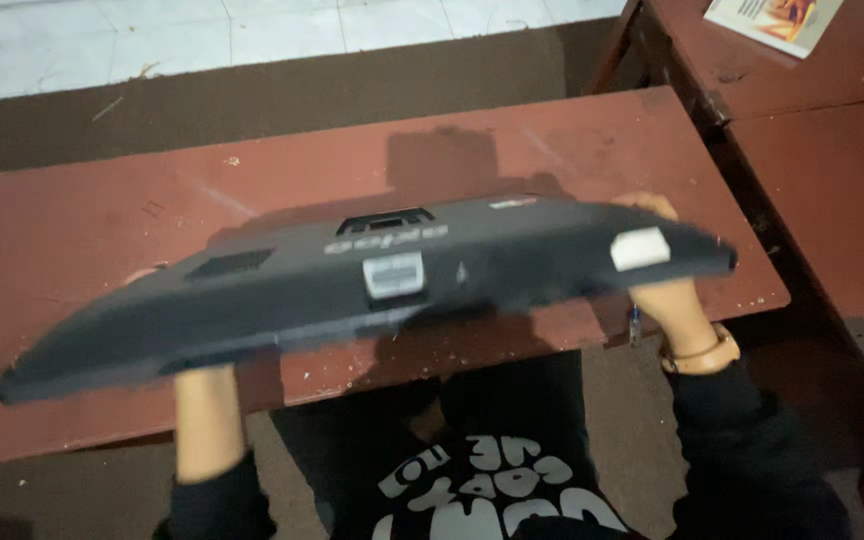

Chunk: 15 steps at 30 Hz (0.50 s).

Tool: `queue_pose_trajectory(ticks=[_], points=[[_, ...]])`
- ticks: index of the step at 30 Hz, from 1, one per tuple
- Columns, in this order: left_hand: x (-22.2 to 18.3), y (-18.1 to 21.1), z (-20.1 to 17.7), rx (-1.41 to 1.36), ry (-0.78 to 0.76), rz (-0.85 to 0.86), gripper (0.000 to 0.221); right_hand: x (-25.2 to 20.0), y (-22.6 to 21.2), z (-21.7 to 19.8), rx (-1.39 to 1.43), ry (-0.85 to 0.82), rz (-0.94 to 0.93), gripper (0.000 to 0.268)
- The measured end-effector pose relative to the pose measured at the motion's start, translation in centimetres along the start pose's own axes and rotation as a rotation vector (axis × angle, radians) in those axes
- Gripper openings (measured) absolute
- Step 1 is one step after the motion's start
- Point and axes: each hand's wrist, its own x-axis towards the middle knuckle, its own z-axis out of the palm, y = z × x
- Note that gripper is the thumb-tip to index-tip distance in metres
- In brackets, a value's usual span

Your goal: The person uses a screwdriver to remove several screws from the back panel of a monitor, then turns the device over to work on the bottom edge.

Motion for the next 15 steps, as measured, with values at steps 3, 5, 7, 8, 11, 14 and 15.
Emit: queue_pose_trajectory(ticks=[3, 5, 7, 8, 11, 14, 15], points=[[-3.9, 3.7, -4.8, 0.016, -0.034, -0.054, 0.091, -3.0, 1.9, -0.7, 0.033, -0.026, 0.049, 0.013], [-8.0, 6.5, -9.6, 0.027, -0.064, -0.103, 0.102, -4.1, 3.0, -0.3, 0.067, -0.052, 0.09, 0.004], [-8.8, 9.5, -8.5, 0.031, -0.068, -0.125, 0.108, -5.2, 4.3, -0.7, 0.088, -0.071, 0.103, 0.005], [-9.2, 11.1, -8.1, 0.035, -0.079, -0.144, 0.114, -5.8, 4.9, -0.7, 0.108, -0.084, 0.118, 0.01], [-9.7, 11.4, -9.6, 0.262, -0.259, 0.033, 0.074, -5.1, 1.2, -0.6, -0.081, -0.107, 0.061, 0.014], [-4.6, 12.3, -6.2, -0.39, 0.245, -0.975, 0.043, -4.1, 1.5, -1.3, -0.233, -0.233, -0.111, 0.021], [-4.9, 9.9, -7.3, -0.395, 0.247, -0.97, 0.043, -4.0, 2.0, -1.3, -0.231, -0.232, -0.118, 0.021]])
